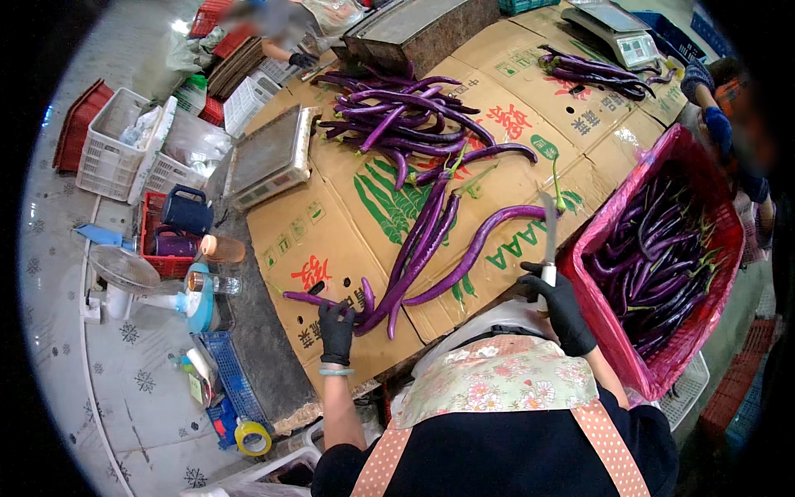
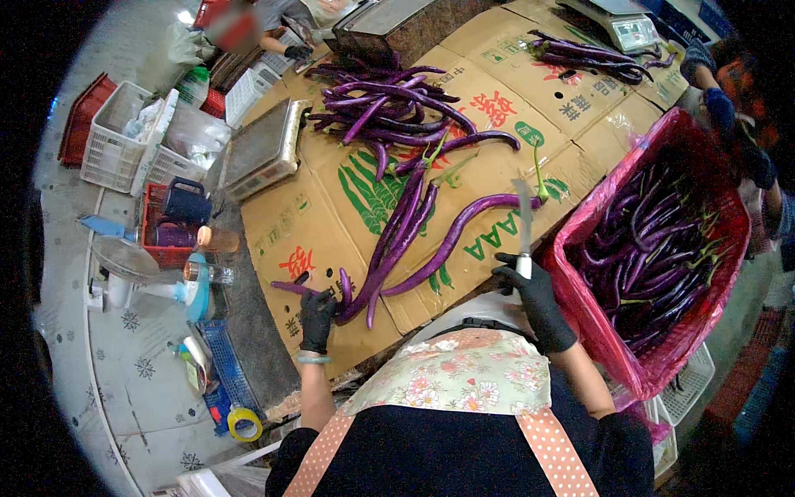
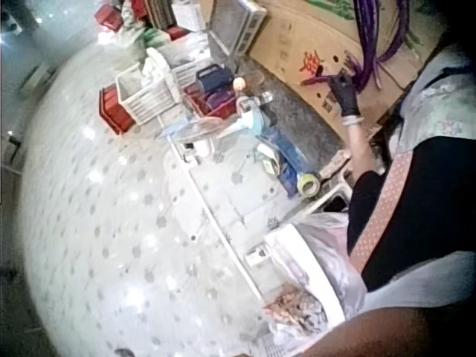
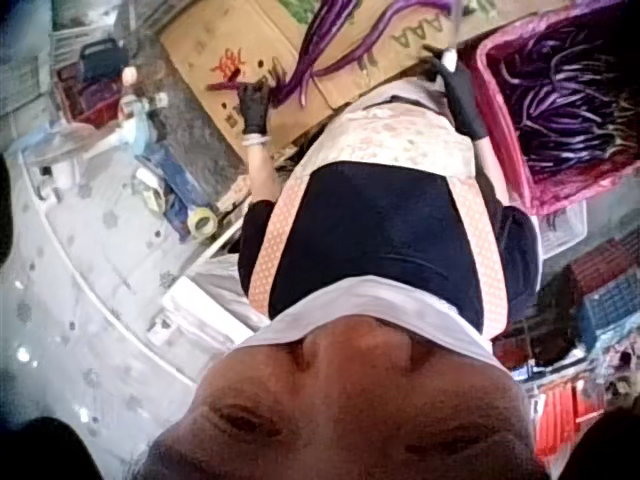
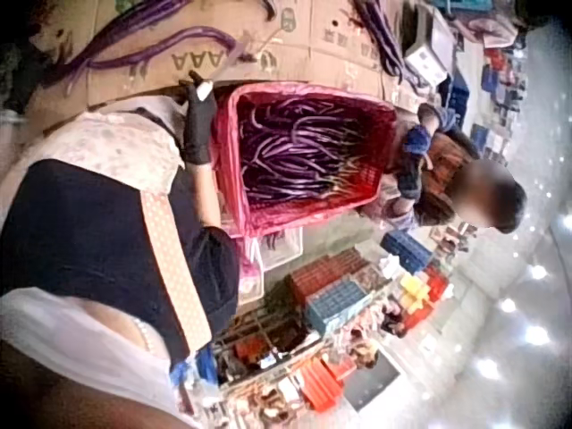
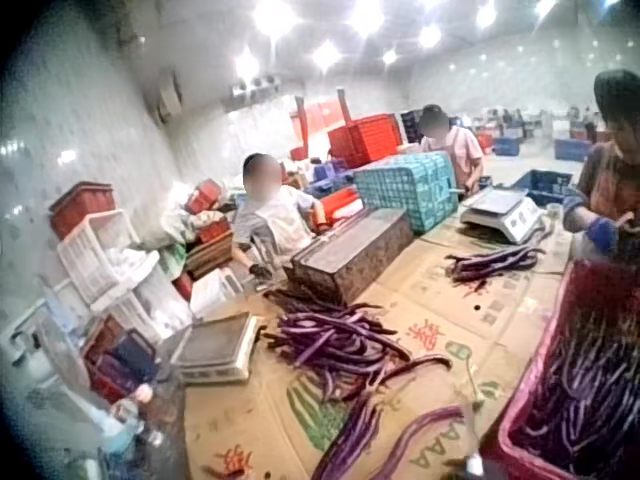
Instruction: The person trims the stems off long purple eggplants using a small knife and places them into a red basket. They also move a white basket and handle a plastic bag during the process.
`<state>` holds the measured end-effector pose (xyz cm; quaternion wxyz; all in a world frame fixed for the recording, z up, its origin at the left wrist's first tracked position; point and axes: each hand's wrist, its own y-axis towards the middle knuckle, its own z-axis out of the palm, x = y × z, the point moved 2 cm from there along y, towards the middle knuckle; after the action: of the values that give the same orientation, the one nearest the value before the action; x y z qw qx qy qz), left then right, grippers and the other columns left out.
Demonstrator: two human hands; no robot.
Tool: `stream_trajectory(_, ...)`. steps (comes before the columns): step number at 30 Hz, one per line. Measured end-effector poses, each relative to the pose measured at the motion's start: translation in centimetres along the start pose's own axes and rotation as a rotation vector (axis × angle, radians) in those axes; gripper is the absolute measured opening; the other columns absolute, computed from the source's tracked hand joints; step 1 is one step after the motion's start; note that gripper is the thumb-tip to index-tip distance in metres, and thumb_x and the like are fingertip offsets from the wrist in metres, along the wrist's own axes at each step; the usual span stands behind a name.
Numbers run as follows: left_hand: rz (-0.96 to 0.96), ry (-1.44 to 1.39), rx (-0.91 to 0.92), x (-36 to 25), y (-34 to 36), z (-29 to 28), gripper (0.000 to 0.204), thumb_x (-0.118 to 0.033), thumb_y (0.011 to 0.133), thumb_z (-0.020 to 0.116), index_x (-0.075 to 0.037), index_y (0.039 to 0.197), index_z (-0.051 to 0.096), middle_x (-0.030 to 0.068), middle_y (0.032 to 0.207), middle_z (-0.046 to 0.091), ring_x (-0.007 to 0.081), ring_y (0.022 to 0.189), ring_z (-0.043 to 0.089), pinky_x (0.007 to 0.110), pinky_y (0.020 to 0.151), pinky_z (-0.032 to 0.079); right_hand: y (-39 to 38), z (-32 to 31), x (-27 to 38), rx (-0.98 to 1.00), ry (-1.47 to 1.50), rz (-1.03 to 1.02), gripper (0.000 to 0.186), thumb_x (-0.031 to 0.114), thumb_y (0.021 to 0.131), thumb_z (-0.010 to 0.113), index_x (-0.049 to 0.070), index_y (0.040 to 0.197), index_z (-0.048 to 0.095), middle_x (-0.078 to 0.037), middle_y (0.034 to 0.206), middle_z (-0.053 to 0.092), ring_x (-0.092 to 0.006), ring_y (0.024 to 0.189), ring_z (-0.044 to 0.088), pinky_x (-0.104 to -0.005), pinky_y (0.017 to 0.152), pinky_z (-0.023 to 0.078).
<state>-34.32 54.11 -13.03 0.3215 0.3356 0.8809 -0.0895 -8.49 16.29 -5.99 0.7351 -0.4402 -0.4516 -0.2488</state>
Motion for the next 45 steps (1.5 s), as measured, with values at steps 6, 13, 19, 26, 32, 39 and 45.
stream_trajectory(6, -0.015, -0.113, -0.205, 0.2, 1.8, 0.2, 0.049, 0.01, 0.058, 0.062, 0.0, 0.105, 0.052, 0.0169, 0.113, 0.046, 0.0242, 0.095, 0.052, 0.03, 0.082, 0.045, 4.8, 3.7, 1.0, 0.086, -0.169, -0.065, 0.027, 0.012, 0.082, 0.059, 0.002, 0.107, 0.058, -0.005, 0.091, 0.063, -0.0121, 0.075, 0.059, -0.0243, 0.063, 0.046)
stream_trajectory(13, -0.122, 0.008, -0.381, -1.7, 5.6, -4.0, 0.038, 0.009, 0.066, 0.058, -0.004, 0.102, 0.057, 0.019, 0.128, 0.04, 0.0332, 0.119, 0.038, 0.04, 0.096, 0.035, 9.6, 3.6, -0.3, -0.115, -0.216, -0.241, 0.031, 0.008, 0.079, 0.06, 0.004, 0.11, 0.056, -0.004, 0.075, 0.059, -0.0099, 0.063, 0.054, -0.0234, 0.056, 0.045)
stream_trajectory(19, 0.393, -0.346, 0.126, -18.0, 12.6, 7.2, 0.042, -0.009, 0.074, 0.064, 0.0, 0.113, 0.051, 0.0207, 0.114, 0.052, 0.0335, 0.109, 0.047, 0.038, 0.094, 0.037, 9.1, 4.7, 0.5, -0.212, -0.229, -0.149, 0.025, 0.012, 0.083, 0.058, 0.004, 0.107, 0.057, -0.001, 0.072, 0.057, -0.0062, 0.054, 0.048, -0.02, 0.048, 0.038)
stream_trajectory(26, 0.488, -0.041, 0.369, -26.0, 14.6, 14.4, 0.027, -0.013, 0.081, 0.054, -0.003, 0.106, 0.054, 0.0192, 0.092, 0.06, 0.0359, 0.084, 0.057, 0.044, 0.073, 0.044, 9.8, 2.3, 1.5, -0.332, -0.567, -0.556, 0.019, 0.018, 0.08, 0.062, 0.003, 0.09, 0.056, -0.011, 0.071, 0.059, -0.0217, 0.061, 0.056, -0.0318, 0.056, 0.044)
stream_trajectory(32, 0.706, -0.136, 0.185, -28.0, 9.6, 8.7, 0.023, -0.012, 0.073, 0.066, -0.002, 0.092, 0.06, 0.0131, 0.077, 0.06, 0.0289, 0.069, 0.058, 0.038, 0.062, 0.045, 10.0, 3.9, 5.7, -0.113, -0.831, -0.684, 0.02, 0.015, 0.076, 0.064, 0.007, 0.092, 0.057, -0.016, 0.078, 0.06, -0.0329, 0.071, 0.061, -0.037, 0.058, 0.047)
stream_trajectory(39, 0.798, -0.119, 0.1, -30.2, 6.6, 7.5, 0.021, -0.008, 0.07, 0.067, -0.002, 0.089, 0.061, 0.012, 0.075, 0.06, 0.0281, 0.067, 0.057, 0.036, 0.062, 0.044, 9.6, 3.7, 8.7, 0.114, -0.96, -0.711, 0.019, 0.016, 0.076, 0.063, 0.01, 0.093, 0.057, -0.014, 0.078, 0.061, -0.0321, 0.07, 0.06, -0.0382, 0.057, 0.047)
stream_trajectory(45, 0.683, -0.32, -0.063, -31.4, 3.8, 2.8, 0.03, -0.003, 0.067, 0.068, -0.003, 0.096, 0.061, 0.0104, 0.084, 0.061, 0.0234, 0.072, 0.058, 0.033, 0.064, 0.046, 10.3, -3.2, 5.5, 0.09, -1.169, -0.555, 0.025, 0.021, 0.076, 0.061, 0.01, 0.099, 0.061, -0.016, 0.081, 0.062, -0.0338, 0.072, 0.06, -0.0394, 0.061, 0.048)
